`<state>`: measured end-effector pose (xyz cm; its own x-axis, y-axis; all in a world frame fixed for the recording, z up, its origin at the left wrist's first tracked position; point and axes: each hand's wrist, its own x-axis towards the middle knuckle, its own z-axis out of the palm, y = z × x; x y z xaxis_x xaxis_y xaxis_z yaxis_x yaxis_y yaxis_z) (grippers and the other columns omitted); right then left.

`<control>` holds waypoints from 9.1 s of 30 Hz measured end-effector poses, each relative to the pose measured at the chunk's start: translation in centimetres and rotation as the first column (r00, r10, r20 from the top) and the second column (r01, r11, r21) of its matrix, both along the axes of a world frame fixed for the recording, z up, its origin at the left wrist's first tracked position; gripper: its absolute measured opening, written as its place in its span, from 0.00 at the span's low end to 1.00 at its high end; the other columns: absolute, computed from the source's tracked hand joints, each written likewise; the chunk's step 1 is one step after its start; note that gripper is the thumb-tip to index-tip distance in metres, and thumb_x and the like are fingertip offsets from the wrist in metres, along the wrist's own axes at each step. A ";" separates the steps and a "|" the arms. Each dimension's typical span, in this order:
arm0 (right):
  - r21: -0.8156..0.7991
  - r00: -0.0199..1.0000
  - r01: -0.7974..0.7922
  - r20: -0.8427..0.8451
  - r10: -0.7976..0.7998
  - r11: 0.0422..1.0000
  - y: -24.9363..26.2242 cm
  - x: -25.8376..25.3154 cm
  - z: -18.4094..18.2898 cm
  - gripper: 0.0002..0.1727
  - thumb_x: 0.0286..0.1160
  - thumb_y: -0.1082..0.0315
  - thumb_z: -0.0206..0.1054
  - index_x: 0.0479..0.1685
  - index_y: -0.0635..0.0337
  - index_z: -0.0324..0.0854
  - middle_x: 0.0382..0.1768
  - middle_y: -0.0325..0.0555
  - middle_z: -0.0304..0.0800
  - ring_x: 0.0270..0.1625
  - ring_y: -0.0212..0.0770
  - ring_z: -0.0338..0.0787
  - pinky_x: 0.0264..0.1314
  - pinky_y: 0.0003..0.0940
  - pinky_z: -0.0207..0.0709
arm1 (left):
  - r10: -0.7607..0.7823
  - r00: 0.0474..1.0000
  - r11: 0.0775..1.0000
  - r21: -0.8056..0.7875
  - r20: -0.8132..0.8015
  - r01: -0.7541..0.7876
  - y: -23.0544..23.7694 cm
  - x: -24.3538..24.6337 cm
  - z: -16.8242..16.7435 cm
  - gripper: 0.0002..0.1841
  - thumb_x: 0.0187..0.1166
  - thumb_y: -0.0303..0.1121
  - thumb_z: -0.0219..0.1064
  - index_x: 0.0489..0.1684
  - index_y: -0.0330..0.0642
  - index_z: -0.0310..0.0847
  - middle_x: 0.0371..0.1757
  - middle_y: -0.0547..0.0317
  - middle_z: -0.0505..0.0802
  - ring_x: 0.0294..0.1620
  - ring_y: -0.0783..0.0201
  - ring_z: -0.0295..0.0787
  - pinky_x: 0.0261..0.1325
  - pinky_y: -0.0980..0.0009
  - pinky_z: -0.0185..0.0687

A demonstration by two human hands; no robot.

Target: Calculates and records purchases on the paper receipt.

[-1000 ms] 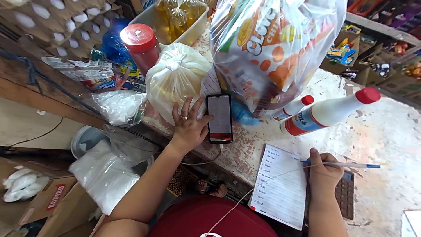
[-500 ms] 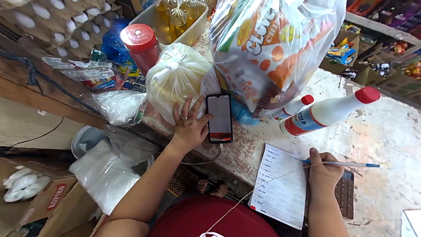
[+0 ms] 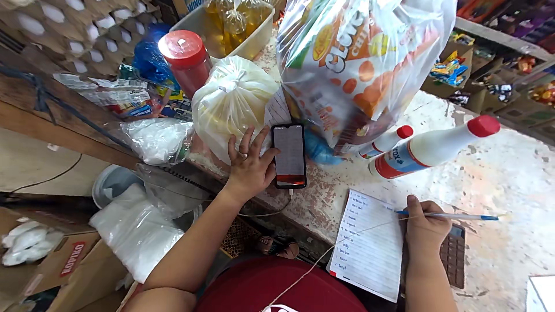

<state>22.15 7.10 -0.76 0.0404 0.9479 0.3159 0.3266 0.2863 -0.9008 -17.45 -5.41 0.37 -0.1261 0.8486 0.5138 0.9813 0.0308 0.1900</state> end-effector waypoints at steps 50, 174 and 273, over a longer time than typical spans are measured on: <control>-0.101 0.995 -0.001 0.095 0.010 0.995 -0.4 1.3 0.8 0.16 0.78 0.63 0.72 0.23 0.59 0.77 0.17 0.30 0.76 0.20 0.21 0.75 0.27 0.20 0.72 | -0.651 0.703 0.513 -0.517 0.285 0.685 4.0 24.5 -0.3 0.44 0.85 0.67 0.46 0.91 0.41 0.60 0.95 0.43 0.56 0.96 0.44 0.45 0.92 0.41 0.42; -0.073 0.996 0.046 -0.075 -0.051 0.996 0.0 0.2 0.6 0.11 0.93 0.62 0.50 0.52 0.57 0.75 0.33 0.26 0.85 0.20 0.17 0.76 0.24 0.14 0.75 | -0.410 0.877 0.901 0.259 0.249 0.348 -1.9 5.3 -0.7 0.11 0.80 0.37 0.64 0.43 0.46 0.95 0.45 0.55 0.94 0.57 0.54 0.88 0.64 0.55 0.83; -0.153 0.985 -0.038 0.159 0.063 0.988 -1.7 -2.0 1.7 0.19 0.71 0.72 0.69 0.12 0.55 0.69 0.11 0.29 0.68 0.16 0.21 0.67 0.21 0.21 0.61 | -0.674 0.716 0.522 -0.566 0.185 0.638 2.3 24.0 0.7 0.46 0.85 0.64 0.48 0.85 0.26 0.62 0.91 0.30 0.60 0.94 0.37 0.50 0.89 0.40 0.51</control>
<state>20.16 5.42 0.93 -0.0488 0.9843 0.1696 0.4611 0.1729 -0.8704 6.52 -3.09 1.02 0.5974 0.7968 -0.0904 0.7759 -0.5458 0.3165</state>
